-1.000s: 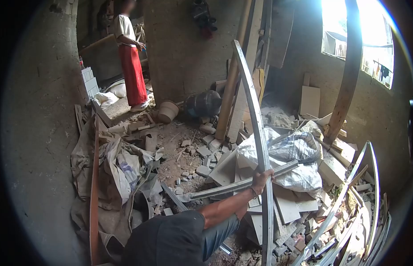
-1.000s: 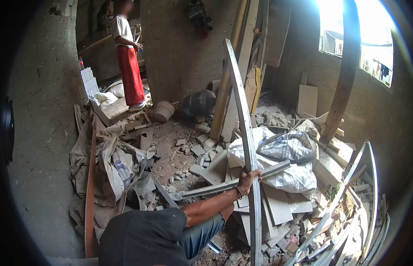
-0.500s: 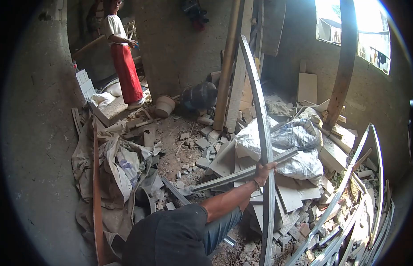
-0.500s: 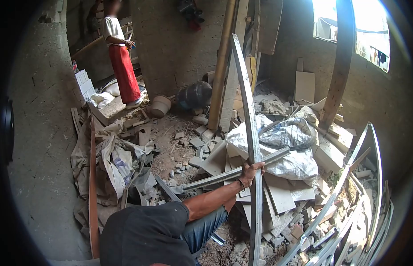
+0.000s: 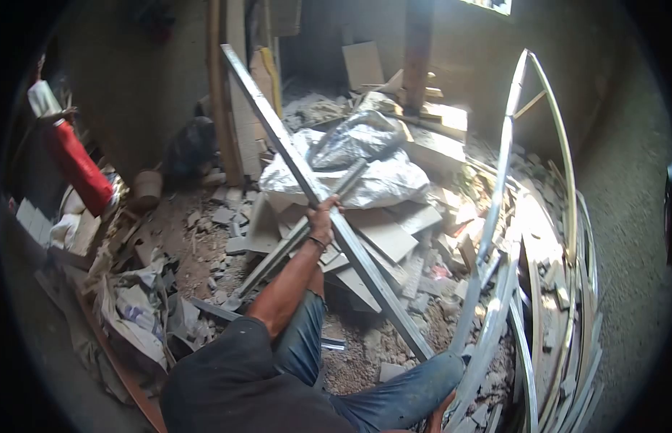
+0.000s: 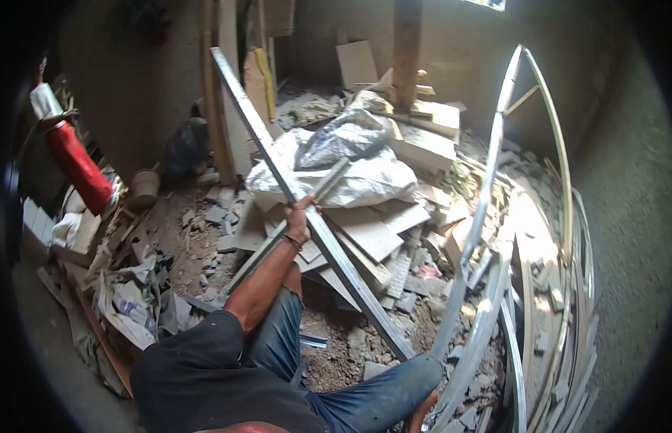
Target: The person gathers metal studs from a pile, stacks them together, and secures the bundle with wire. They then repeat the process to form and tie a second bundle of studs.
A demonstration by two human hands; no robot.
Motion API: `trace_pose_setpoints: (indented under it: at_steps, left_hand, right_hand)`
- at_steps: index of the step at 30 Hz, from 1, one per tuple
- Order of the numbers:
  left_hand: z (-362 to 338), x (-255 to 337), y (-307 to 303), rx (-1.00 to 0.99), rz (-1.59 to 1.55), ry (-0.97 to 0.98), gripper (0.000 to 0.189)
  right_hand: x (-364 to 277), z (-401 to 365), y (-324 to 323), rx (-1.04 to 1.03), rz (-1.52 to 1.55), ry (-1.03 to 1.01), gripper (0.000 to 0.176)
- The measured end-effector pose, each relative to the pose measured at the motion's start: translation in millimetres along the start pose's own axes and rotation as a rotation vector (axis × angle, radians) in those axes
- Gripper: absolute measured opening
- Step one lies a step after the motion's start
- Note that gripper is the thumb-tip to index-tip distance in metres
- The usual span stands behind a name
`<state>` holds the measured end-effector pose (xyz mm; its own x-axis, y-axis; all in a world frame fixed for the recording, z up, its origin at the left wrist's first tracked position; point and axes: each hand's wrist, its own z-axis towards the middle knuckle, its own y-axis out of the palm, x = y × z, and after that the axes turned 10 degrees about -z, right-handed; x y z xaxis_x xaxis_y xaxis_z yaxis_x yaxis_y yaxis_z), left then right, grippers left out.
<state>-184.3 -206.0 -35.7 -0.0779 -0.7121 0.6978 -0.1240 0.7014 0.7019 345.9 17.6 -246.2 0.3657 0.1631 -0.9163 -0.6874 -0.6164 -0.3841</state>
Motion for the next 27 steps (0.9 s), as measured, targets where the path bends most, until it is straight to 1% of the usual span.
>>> trace_pose_setpoints:
  at_steps: [2,4,6,7,8,9,10,11,12,13,15,17,18,20,21,23,25,27]
  left_hand:
    - [-7,0,10,0.009,-0.027,-0.011,0.018]
    - [-16,0,20,-0.003,-0.066,-0.106,0.019]
    - [-14,-14,23,-0.054,-0.081,-0.169,0.018]
    - [-18,-12,23,-0.042,-0.087,-0.174,0.022]
    - [-19,-16,23,-0.076,-0.011,-0.128,0.026]
    - [-15,1,18,-0.067,-0.011,-0.093,0.026]
    - [-19,-4,27,-0.094,-0.006,-0.105,0.028]
    - [-31,-24,40,-0.13,0.002,-0.157,0.029]
    - [-33,-26,42,-0.149,-0.048,-0.251,0.031]
    - [-42,-21,51,-0.168,-0.003,-0.248,0.032]
    - [-32,-28,54,-0.2,0.031,-0.145,0.034]
    - [-29,-39,57,-0.226,0.042,-0.192,0.036]
    - [-29,-44,61,-0.236,0.05,-0.203,0.036]
    - [-48,-42,76,-0.241,0.052,-0.213,0.035]
    - [-39,-54,74,-0.255,0.069,-0.269,0.035]
    - [-47,-61,86,-0.311,0.109,-0.254,0.036]
    - [-60,-61,105,-0.385,0.08,-0.195,0.038]
    - [-64,-65,122,-0.4,0.117,-0.17,0.037]
  right_hand:
    - [29,-9,-7,0.077,0.049,-0.034,0.026]
    - [44,-14,-13,0.163,0.043,-0.03,0.025]
    - [50,-7,-10,0.061,-0.125,-0.033,0.015]
    - [40,-5,-10,0.053,-0.169,-0.063,0.015]
    - [22,3,-9,0.05,-0.196,-0.095,0.015]
    - [5,8,-12,0.064,-0.219,-0.115,0.015]
    - [-6,8,-16,0.086,-0.25,-0.13,0.015]
    - [-13,3,-21,0.114,-0.29,-0.131,0.015]
    - [-22,3,-24,0.13,-0.319,-0.134,0.015]
    - [-31,10,-26,0.139,-0.341,-0.155,0.015]
    - [-46,17,-27,0.134,-0.357,-0.178,0.015]
    - [-56,15,-37,0.118,-0.447,-0.261,0.015]
    - [-101,8,-36,0.19,-0.259,-0.151,0.016]
    - [-97,9,-40,0.197,-0.294,-0.155,0.017]
    - [-95,12,-39,0.192,-0.323,-0.16,0.018]
    - [-91,15,-36,0.206,-0.313,-0.214,0.019]
    - [-98,10,-39,0.216,-0.41,-0.21,0.018]
    - [-101,6,-42,0.226,-0.432,-0.243,0.019]
